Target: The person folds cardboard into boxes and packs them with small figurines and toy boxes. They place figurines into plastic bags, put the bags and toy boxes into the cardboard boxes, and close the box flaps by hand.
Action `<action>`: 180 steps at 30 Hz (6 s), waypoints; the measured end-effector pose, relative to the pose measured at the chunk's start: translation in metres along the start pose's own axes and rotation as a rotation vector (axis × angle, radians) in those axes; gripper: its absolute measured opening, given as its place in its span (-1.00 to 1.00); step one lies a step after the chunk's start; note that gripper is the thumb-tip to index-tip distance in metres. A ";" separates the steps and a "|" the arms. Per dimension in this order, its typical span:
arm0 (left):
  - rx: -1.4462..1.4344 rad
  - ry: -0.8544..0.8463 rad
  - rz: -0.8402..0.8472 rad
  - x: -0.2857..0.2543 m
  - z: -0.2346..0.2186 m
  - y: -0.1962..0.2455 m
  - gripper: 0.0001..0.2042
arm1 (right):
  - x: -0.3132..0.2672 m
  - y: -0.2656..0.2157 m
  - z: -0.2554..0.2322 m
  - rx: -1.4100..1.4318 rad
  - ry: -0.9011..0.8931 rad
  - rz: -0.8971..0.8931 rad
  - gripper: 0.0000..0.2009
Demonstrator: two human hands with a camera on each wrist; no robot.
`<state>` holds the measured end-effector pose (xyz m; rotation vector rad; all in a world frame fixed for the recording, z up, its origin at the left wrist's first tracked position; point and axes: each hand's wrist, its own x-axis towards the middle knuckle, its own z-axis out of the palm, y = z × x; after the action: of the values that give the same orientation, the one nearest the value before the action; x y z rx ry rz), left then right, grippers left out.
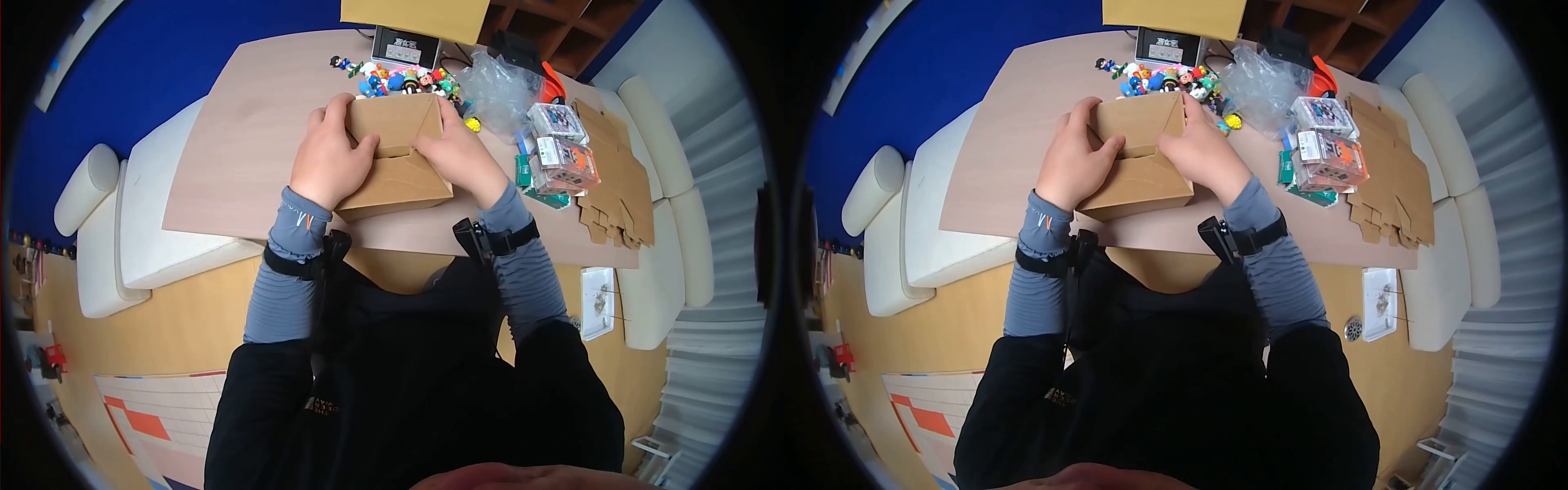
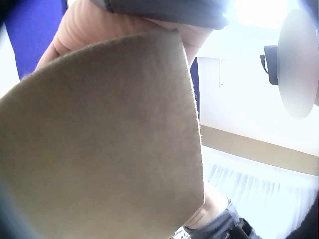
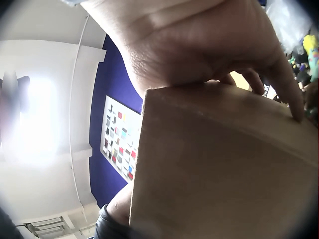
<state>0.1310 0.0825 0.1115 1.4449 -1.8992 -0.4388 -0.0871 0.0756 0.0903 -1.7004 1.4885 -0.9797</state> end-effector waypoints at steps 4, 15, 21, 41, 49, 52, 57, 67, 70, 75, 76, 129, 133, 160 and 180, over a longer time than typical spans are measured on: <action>-0.117 0.024 -0.045 0.002 0.001 -0.003 -0.36 | -0.006 -0.011 -0.002 0.240 -0.070 -0.003 -0.35; -0.518 0.223 -0.083 -0.047 -0.081 0.023 -0.44 | -0.061 -0.084 0.006 -0.099 0.204 -0.503 -0.21; -0.801 0.170 -0.167 -0.059 -0.118 -0.005 -0.42 | -0.081 -0.120 0.008 -0.225 0.190 -0.802 -0.19; -0.998 -0.086 -0.577 -0.031 -0.100 -0.110 -0.58 | -0.059 -0.080 0.048 -0.429 0.064 -1.408 -0.71; -0.806 0.188 -0.442 -0.012 -0.113 -0.136 -0.64 | -0.033 -0.045 0.037 -0.445 0.106 -1.039 -0.70; -0.686 0.343 -0.398 0.001 -0.120 -0.155 -0.63 | -0.014 -0.013 0.013 -0.491 0.181 -0.781 -0.59; -0.567 0.575 -0.269 0.027 -0.118 -0.199 -0.60 | 0.006 0.040 -0.038 -0.744 0.425 -0.364 -0.51; 0.361 0.959 -0.051 0.026 -0.087 -0.162 -0.68 | 0.027 0.098 -0.074 -0.876 0.593 0.028 -0.48; 0.244 0.942 0.029 0.021 -0.073 -0.123 -0.66 | 0.033 0.099 -0.074 -1.030 0.583 0.080 -0.62; -0.520 0.429 0.123 0.037 -0.011 -0.080 -0.83 | 0.044 0.103 -0.078 -0.780 0.726 -0.252 -0.84; -0.596 0.301 0.059 0.045 0.008 -0.085 -0.83 | 0.047 0.101 -0.075 -0.778 0.721 -0.253 -0.84; -0.754 -0.229 -0.060 0.075 0.142 -0.044 -0.85 | 0.034 0.094 -0.046 0.499 0.640 -0.372 -0.91; -0.458 -0.273 0.016 0.075 0.142 -0.047 -0.81 | 0.032 0.094 -0.059 0.332 0.932 -0.515 -0.90; -0.122 -0.447 0.448 0.069 0.125 -0.049 -0.62 | 0.053 0.114 -0.025 0.225 0.253 -0.124 -0.74; -0.558 -0.150 0.195 0.082 0.121 -0.050 -0.64 | 0.050 0.109 -0.018 0.229 0.207 -0.147 -0.75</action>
<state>0.0699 -0.0276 0.0214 0.8734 -1.8113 -0.9163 -0.1528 0.0115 0.0114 -1.5975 1.3309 -1.3847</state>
